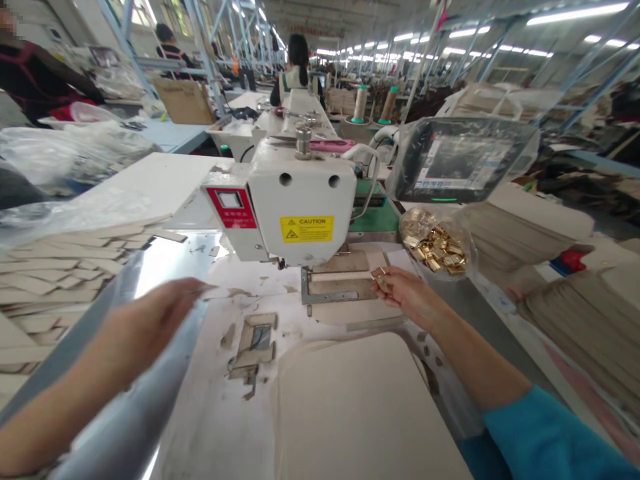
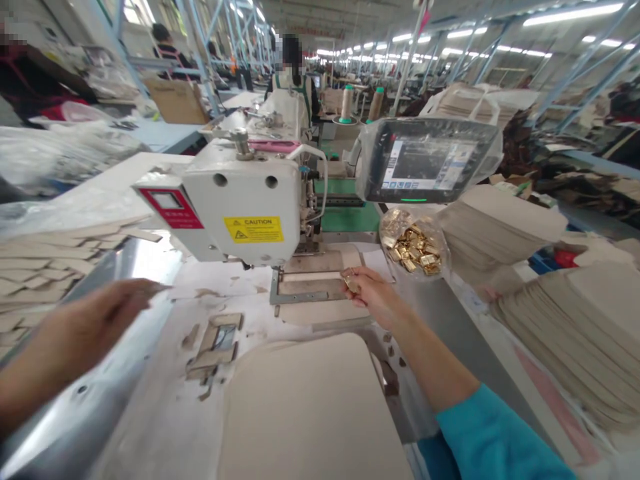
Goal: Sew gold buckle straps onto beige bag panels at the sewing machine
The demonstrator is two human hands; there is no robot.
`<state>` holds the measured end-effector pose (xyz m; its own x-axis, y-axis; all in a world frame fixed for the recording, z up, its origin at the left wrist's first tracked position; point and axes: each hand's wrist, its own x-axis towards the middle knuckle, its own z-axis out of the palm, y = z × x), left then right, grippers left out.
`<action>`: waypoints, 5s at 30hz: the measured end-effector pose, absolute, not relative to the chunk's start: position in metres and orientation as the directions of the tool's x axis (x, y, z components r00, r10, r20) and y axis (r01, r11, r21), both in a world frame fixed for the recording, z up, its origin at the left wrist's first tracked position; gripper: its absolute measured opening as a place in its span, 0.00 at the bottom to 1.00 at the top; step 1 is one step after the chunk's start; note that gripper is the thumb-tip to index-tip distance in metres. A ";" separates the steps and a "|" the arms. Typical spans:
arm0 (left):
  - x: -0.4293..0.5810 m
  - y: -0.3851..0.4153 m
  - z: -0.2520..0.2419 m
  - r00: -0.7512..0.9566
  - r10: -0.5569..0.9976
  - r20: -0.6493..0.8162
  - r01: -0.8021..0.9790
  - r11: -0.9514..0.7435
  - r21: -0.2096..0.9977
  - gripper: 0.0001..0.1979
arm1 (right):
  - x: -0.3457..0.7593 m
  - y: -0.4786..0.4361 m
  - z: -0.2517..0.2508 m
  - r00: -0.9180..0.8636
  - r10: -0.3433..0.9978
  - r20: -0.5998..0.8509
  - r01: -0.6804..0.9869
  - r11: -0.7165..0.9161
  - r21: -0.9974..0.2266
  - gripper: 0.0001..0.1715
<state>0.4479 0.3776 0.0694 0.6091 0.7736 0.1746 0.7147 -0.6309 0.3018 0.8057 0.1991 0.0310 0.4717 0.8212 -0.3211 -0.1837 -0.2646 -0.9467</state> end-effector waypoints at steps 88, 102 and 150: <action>0.628 0.313 0.003 0.923 0.370 0.106 0.358 -0.927 0.113 0.40 | 0.848 0.250 0.024 0.482 0.803 -0.350 0.400 -0.557 -0.728 0.10; 0.669 0.315 0.005 0.973 0.228 0.024 0.223 -0.966 0.128 0.38 | 0.861 0.241 0.020 0.474 0.801 -0.365 0.575 -0.595 -0.561 0.21; 0.633 0.313 -0.002 0.916 0.384 0.114 0.373 -0.922 0.107 0.42 | 0.836 0.243 0.039 0.549 0.688 -0.475 -0.113 -0.502 -0.858 0.15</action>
